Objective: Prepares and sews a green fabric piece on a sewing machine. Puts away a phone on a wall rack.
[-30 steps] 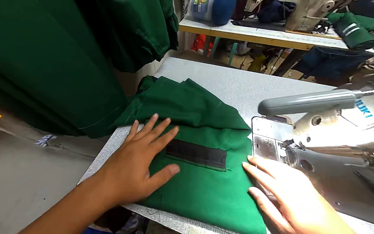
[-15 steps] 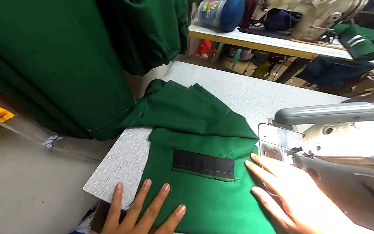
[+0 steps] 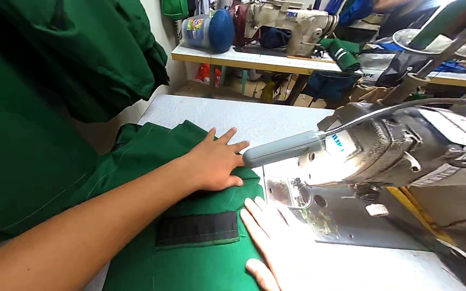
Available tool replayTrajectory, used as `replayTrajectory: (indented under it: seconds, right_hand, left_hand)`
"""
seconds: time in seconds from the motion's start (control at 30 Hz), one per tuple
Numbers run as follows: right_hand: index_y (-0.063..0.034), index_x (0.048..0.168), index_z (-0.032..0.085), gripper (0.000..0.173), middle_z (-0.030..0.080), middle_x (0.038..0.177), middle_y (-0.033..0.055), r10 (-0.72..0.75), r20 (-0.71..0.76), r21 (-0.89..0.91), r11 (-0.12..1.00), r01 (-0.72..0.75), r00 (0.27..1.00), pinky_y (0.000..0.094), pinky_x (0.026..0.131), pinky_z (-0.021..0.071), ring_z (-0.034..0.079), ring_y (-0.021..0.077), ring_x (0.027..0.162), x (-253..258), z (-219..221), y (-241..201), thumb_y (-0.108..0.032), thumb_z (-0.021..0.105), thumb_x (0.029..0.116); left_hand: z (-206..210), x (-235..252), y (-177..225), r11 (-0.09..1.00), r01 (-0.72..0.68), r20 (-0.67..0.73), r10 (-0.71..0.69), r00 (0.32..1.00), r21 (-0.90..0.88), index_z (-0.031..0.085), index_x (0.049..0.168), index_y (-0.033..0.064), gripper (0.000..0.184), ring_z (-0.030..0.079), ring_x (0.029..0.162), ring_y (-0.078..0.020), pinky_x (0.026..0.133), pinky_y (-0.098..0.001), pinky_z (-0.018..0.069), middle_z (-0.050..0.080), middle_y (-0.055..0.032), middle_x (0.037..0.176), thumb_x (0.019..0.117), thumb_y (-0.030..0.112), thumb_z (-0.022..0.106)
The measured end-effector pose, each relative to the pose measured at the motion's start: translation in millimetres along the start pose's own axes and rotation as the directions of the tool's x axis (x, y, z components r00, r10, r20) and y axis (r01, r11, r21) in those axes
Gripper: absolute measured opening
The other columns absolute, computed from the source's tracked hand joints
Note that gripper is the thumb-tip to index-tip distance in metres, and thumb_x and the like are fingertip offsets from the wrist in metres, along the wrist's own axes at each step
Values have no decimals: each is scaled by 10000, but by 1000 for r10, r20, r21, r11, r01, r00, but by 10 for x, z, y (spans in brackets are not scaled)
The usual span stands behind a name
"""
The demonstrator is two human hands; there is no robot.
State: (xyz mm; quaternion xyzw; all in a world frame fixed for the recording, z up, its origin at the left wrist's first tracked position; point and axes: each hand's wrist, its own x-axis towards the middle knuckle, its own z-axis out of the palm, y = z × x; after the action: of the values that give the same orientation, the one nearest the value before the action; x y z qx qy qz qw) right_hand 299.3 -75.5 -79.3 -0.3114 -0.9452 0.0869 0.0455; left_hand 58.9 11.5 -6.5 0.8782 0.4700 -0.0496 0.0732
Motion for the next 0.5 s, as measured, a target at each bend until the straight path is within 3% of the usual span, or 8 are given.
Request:
replayTrajectory:
  seconds: [0.07,0.13,0.2,0.27,0.33,0.4,0.43,0.5]
  right_hand:
    - [-70,1577,383,713,338,1657,137,11,51,54,998,-13,999,623,1225,177,284,318,1547,-9,4,-10,-545,279,1055]
    - [-56,1564,398,687,353,1646,152,12,46,82,997,-16,999,629,1222,171,294,333,1541,3,4,-6,-512,313,1058]
    - [-57,1564,400,680,351,1648,148,21,69,98,995,-28,997,640,1215,172,292,332,1542,5,-18,-15,-504,331,1056]
    - [-59,1565,397,671,356,1645,149,24,92,99,995,-33,995,649,1206,186,294,338,1540,23,-46,-16,-491,349,1054]
    - [-53,1551,422,659,387,1627,160,28,87,118,992,-38,996,657,1202,193,317,351,1528,33,-57,-15,-476,389,1047]
    - [-43,1547,425,655,382,1627,170,31,105,133,990,-45,994,661,1204,174,311,361,1530,33,-64,-17,-462,403,1044]
    - [-39,1546,422,650,379,1628,171,24,104,125,991,-37,994,662,1202,179,313,365,1528,32,-59,-14,-454,383,1048]
    - [-41,1542,430,641,390,1623,170,17,81,111,993,-26,997,647,1201,200,332,363,1519,24,-39,-5,-446,355,1051]
  left_hand:
    - [-37,18,-56,999,-42,22,42,999,-5,729,1249,169,321,315,1517,-363,1224,-660,133,612,-76,1432,1025,356,594]
    - [-153,-100,-77,995,-90,-18,91,996,41,760,1142,123,263,495,1407,-344,1246,-612,160,732,-94,1202,1028,278,580]
    - [-247,-310,4,984,-115,-107,130,986,138,769,995,139,267,691,1138,-291,1189,-630,314,754,-56,946,1012,276,540]
    - [-347,-500,127,982,-63,-78,78,994,177,763,882,171,322,727,807,-206,1033,-603,490,676,-4,704,1008,316,504]
    - [-480,-528,148,987,67,178,-94,980,149,752,958,170,402,691,730,-192,743,-460,567,643,-3,693,1056,407,442]
    - [-505,-370,25,961,259,358,-275,892,95,708,961,150,406,675,762,-237,645,-453,544,644,-46,756,1059,460,466]
    - [-443,-285,-59,943,301,347,-332,877,140,700,998,138,392,683,797,-273,663,-481,547,661,-71,803,1057,454,475]
    - [-173,-184,-222,905,289,127,-342,931,313,700,1017,90,387,699,818,-352,714,-550,541,685,-133,845,1061,410,486]
